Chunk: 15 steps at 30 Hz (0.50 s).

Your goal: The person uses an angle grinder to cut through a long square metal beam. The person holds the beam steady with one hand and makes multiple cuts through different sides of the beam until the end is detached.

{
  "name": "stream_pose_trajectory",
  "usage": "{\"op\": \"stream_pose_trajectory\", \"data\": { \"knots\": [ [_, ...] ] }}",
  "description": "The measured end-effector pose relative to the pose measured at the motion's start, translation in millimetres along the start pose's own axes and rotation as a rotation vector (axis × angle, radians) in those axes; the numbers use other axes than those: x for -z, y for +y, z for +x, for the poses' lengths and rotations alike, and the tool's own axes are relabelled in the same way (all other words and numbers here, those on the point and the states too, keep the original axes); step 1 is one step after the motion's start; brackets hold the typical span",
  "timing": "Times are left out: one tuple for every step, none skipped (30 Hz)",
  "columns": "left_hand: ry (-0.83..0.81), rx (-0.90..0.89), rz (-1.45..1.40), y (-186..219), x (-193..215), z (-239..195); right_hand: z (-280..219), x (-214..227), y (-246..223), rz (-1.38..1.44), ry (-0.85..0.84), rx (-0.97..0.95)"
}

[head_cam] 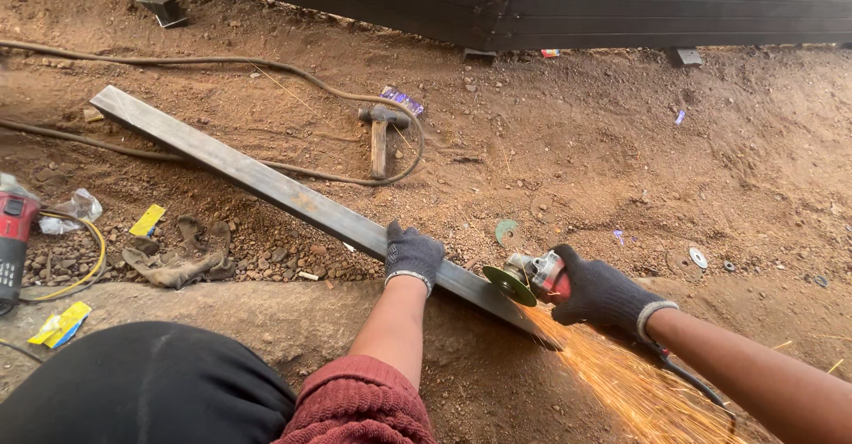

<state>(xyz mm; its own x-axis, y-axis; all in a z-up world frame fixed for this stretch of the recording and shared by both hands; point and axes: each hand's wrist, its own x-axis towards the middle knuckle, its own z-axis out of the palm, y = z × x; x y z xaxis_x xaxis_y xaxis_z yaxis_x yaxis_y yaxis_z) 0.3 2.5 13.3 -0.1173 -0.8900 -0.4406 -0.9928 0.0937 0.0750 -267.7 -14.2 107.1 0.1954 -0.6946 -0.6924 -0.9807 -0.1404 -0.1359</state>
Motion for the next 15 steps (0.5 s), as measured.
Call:
{"op": "stream_pose_trajectory", "data": {
  "knots": [
    [0.0,0.003,-0.002,0,-1,0,-1,0,-2,-0.005,0.016,0.009],
    [0.0,0.007,-0.004,0,-2,-1,-3,0,-4,-0.01,0.031,0.017],
    [0.002,0.006,-0.004,0,-2,-1,-6,0,-5,-0.013,0.051,0.023],
    [0.015,0.008,-0.011,0,-2,-1,-7,1,-8,0.018,0.044,0.013],
    [0.029,0.009,-0.02,0,-2,-1,-9,3,-10,0.047,0.039,0.001],
    [0.044,0.009,-0.029,0,-2,1,-11,6,-11,0.075,0.035,-0.01],
    [0.046,0.005,-0.025,-1,-2,1,-13,8,-12,0.089,0.064,-0.015],
    [0.049,0.0,-0.021,-3,-3,0,-15,10,-13,0.103,0.093,-0.02],
    [0.051,-0.004,-0.021,-2,-4,0,-17,12,-12,0.113,0.12,-0.026],
    [0.049,-0.01,-0.011,-2,-4,1,-19,15,-10,0.126,0.108,-0.046],
    [0.044,-0.016,0.001,-2,-5,1,-21,18,-7,0.141,0.093,-0.066],
    [0.039,-0.022,0.013,-1,-5,-1,-24,19,-4,0.156,0.078,-0.085],
    [0.045,-0.034,0.009,-3,-3,-2,-26,21,-2,0.126,0.092,-0.073],
    [0.05,-0.046,0.005,-4,-2,-4,-28,24,1,0.096,0.105,-0.062],
    [0.054,-0.067,0.006,-4,-1,-6,-31,24,5,0.074,0.12,-0.057]
  ]
}}
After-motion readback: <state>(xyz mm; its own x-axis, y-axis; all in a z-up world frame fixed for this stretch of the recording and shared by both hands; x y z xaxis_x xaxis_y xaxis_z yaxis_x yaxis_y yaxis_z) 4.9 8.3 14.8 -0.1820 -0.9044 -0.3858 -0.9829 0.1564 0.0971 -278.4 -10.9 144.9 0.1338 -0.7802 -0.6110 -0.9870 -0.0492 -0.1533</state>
